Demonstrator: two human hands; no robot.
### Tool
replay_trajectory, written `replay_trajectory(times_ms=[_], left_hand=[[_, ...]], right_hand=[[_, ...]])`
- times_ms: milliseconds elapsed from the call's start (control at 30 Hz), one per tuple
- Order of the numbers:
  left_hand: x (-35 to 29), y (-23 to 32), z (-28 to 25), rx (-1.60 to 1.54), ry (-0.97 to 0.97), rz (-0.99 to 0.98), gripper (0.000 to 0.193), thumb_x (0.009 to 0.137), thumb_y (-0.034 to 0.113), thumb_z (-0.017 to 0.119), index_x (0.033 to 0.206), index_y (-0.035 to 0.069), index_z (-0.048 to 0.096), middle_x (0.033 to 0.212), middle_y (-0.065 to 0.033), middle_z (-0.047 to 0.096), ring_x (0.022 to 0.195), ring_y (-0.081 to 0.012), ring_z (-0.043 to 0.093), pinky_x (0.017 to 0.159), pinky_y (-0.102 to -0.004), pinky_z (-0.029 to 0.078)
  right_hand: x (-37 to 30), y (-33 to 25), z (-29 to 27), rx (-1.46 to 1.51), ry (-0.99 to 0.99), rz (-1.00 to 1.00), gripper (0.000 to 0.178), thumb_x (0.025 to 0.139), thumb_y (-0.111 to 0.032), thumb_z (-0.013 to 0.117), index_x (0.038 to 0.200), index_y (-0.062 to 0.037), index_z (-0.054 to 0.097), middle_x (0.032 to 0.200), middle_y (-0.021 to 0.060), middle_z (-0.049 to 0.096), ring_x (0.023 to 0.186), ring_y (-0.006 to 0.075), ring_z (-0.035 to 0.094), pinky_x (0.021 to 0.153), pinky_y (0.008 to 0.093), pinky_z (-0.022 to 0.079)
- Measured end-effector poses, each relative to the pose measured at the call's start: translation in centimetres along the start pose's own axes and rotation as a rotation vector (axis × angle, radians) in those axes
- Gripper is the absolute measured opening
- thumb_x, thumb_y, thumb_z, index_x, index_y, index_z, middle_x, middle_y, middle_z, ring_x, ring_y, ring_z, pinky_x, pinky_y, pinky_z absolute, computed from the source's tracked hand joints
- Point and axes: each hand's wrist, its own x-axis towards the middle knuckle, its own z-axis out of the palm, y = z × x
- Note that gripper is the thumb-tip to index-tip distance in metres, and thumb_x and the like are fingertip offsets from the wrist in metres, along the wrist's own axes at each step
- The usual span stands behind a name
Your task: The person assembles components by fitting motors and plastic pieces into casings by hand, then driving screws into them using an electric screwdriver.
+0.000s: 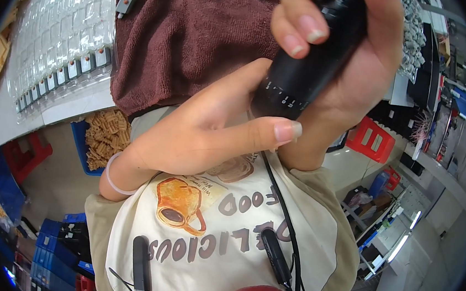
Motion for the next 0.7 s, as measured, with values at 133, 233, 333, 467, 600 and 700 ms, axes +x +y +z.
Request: replay_trajectory(times_ms=[133,233,333,467,600,700], left_hand=[[0.2,-0.4,-0.5,0.111,-0.037,0.007,0.062,0.084,0.034,0.059,0.127,-0.008,0.046,0.099,-0.0163,0.061,0.082,-0.0187,0.057,0.078,-0.0286,0.045],[0.2,-0.7,-0.5,0.129,-0.016,0.028,0.064,0.083,0.039,0.05,0.126,-0.009,0.047,0.098,-0.0177,0.062,0.08,-0.0197,0.057,0.077,-0.0297,0.046],[0.1,-0.6,-0.4,0.152,0.038,0.041,0.065,0.082,0.04,0.045,0.124,-0.009,0.048,0.096,-0.0179,0.062,0.079,-0.02,0.056,0.077,-0.0303,0.046],[0.1,-0.9,-0.4,0.226,0.034,0.066,0.067,0.079,0.041,0.044,0.124,-0.009,0.05,0.093,-0.0173,0.062,0.078,-0.0201,0.055,0.075,-0.0303,0.045],[0.3,-1.0,-0.5,0.228,0.019,0.055,0.068,0.078,0.041,0.044,0.124,-0.009,0.05,0.092,-0.0168,0.061,0.077,-0.02,0.054,0.074,-0.0303,0.044],[0.3,-1.0,-0.5,0.221,0.028,0.047,0.069,0.077,0.041,0.044,0.125,-0.009,0.05,0.091,-0.0164,0.061,0.076,-0.0198,0.054,0.074,-0.0303,0.044]], right_hand=[[0.4,-0.5,0.5,-0.082,0.054,0.08,0.047,0.097,-0.036,0.059,0.118,0.0047,0.051,0.072,0.0137,0.059,0.049,0.016,0.062,0.043,0.0267,0.056],[0.7,-0.8,0.7,-0.145,0.079,0.158,0.044,0.096,-0.036,0.061,0.112,0.0046,0.053,0.069,0.0129,0.059,0.048,0.0155,0.062,0.043,0.0261,0.055],[0.8,-0.9,0.9,-0.218,0.099,0.245,0.042,0.095,-0.035,0.062,0.106,0.0046,0.056,0.067,0.012,0.059,0.047,0.0149,0.062,0.042,0.0255,0.055],[0.6,-1.3,1.1,-0.307,0.122,0.356,0.039,0.094,-0.034,0.064,0.099,0.0045,0.059,0.064,0.0109,0.059,0.045,0.0141,0.061,0.042,0.0247,0.054],[0.7,-1.3,1.2,-0.306,0.108,0.319,0.035,0.091,-0.031,0.069,0.077,-0.0002,0.06,0.055,0.0072,0.058,0.041,0.0116,0.058,0.041,0.0223,0.054],[1.0,-1.7,0.5,-0.325,0.007,0.357,0.034,0.091,-0.031,0.069,0.081,0.0004,0.061,0.057,0.0083,0.06,0.042,0.0122,0.059,0.043,0.0225,0.054]])
